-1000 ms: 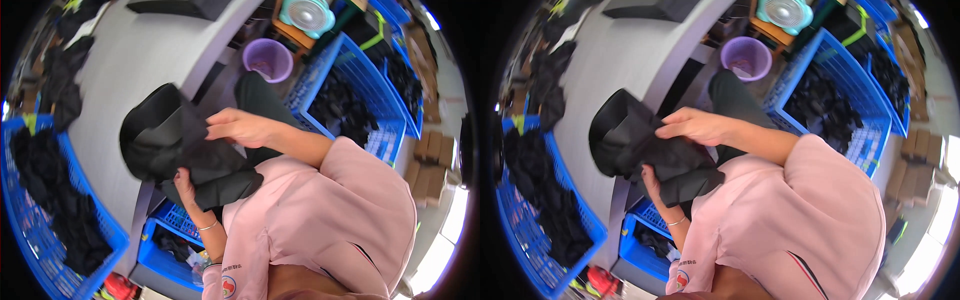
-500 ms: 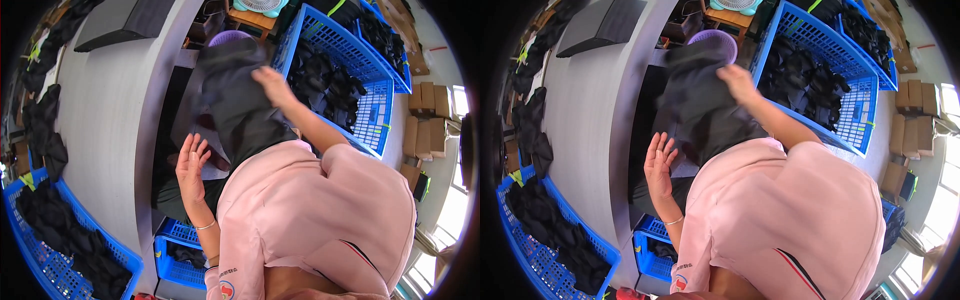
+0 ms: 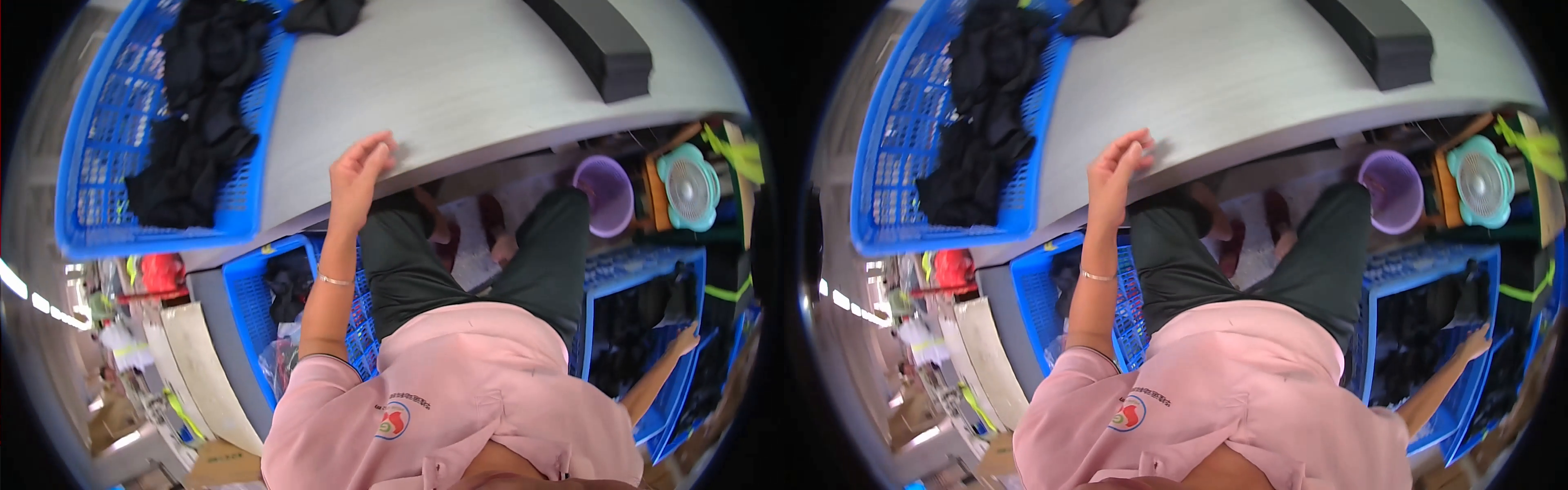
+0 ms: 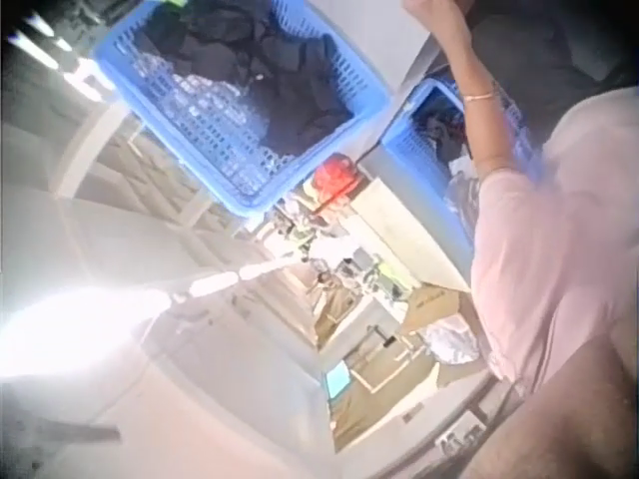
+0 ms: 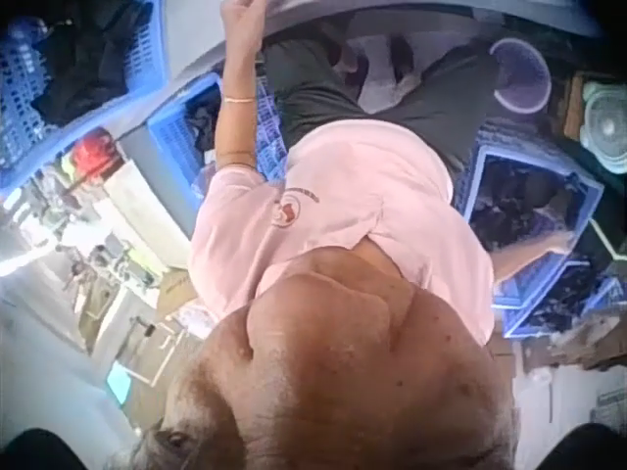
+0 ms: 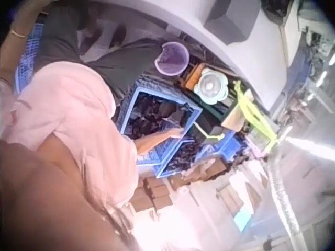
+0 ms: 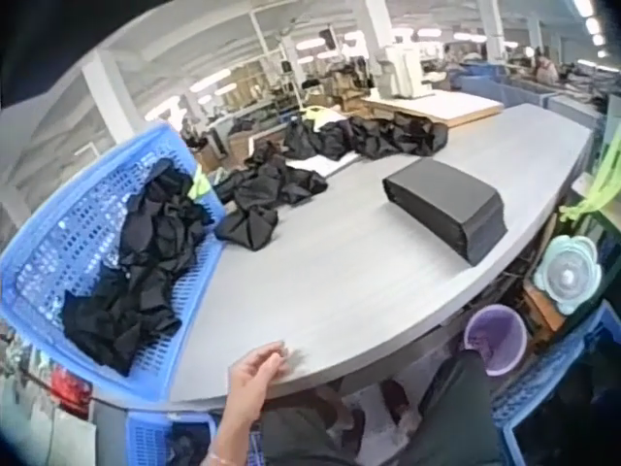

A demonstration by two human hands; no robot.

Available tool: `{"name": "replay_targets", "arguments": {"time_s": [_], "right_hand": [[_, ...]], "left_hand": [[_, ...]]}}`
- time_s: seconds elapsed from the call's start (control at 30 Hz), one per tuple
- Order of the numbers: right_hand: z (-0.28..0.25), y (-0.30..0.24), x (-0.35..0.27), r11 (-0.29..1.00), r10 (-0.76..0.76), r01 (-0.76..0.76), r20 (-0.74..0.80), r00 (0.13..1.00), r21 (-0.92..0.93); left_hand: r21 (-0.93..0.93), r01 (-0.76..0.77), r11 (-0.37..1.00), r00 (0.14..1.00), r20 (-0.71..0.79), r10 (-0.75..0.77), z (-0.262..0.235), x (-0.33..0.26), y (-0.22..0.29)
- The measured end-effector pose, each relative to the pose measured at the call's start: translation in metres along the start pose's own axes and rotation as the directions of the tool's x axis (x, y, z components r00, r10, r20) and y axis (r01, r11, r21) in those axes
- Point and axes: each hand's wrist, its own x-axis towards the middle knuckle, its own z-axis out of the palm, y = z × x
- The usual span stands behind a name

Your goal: The person is manually fitting black fabric covers onto grey foam-like padding components at a workbench.

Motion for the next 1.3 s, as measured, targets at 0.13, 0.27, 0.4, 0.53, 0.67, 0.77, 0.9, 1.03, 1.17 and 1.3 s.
{"name": "replay_targets", "arguments": {"time_s": [0.13, 0.27, 0.4, 0.53, 0.67, 0.77, 0.9, 1.03, 1.17, 1.3], "right_hand": [[0.079, -0.018, -0.096, 0.969, -0.233, 0.2, 0.272, 0.934, 0.143], [0.115, -0.059, -0.208, 0.657, -0.707, 0.753, 0.386, 0.592, 0.048], [0.127, -0.148, -0.321, 0.603, -0.751, 0.777, 0.455, 0.478, 0.178], [0.121, -0.184, -0.351, 0.509, -0.795, 0.827, 0.5, 0.344, 0.239], [0.124, -0.246, -0.431, 0.502, -0.808, 0.74, 0.547, 0.217, 0.448], [0.123, -0.297, -0.502, 0.419, -0.85, 0.647, 0.526, 0.032, 0.638], [0.14, -0.336, -0.572, 0.318, -0.905, 0.46, 0.411, -0.115, 0.829], [0.186, -0.361, -0.603, 0.194, -0.962, 0.563, 0.268, -0.05, 0.803], [0.214, -0.358, -0.588, 0.284, -0.925, 0.537, 0.375, -0.065, 0.794], [0.209, -0.359, -0.584, 0.255, -0.923, 0.583, 0.374, -0.091, 0.771]], "left_hand": [[0.694, -0.17, 0.699, 0.798, -0.319, 0.511, -0.1, 0.062, -0.034], [0.938, 0.152, 0.311, 0.684, -0.327, 0.652, -0.177, 0.111, -0.051], [0.832, 0.341, 0.437, 0.759, -0.518, 0.394, -0.273, 0.115, -0.071], [0.868, 0.158, 0.471, 0.771, -0.407, 0.491, -0.209, 0.109, -0.075], [0.81, -0.04, 0.585, 0.874, -0.256, 0.414, -0.126, 0.065, -0.051], [0.775, -0.152, 0.613, 0.901, -0.146, 0.408, -0.053, 0.028, -0.036], [0.601, -0.329, 0.728, 0.916, 0.016, 0.401, 0.024, -0.007, -0.023], [0.435, -0.369, 0.822, 0.93, 0.17, 0.327, 0.073, -0.034, -0.013], [0.392, -0.455, 0.8, 0.881, 0.069, 0.468, 0.066, -0.039, -0.007], [0.704, -0.497, 0.507, 0.741, 0.039, 0.671, 0.041, -0.013, 0.012]]}}
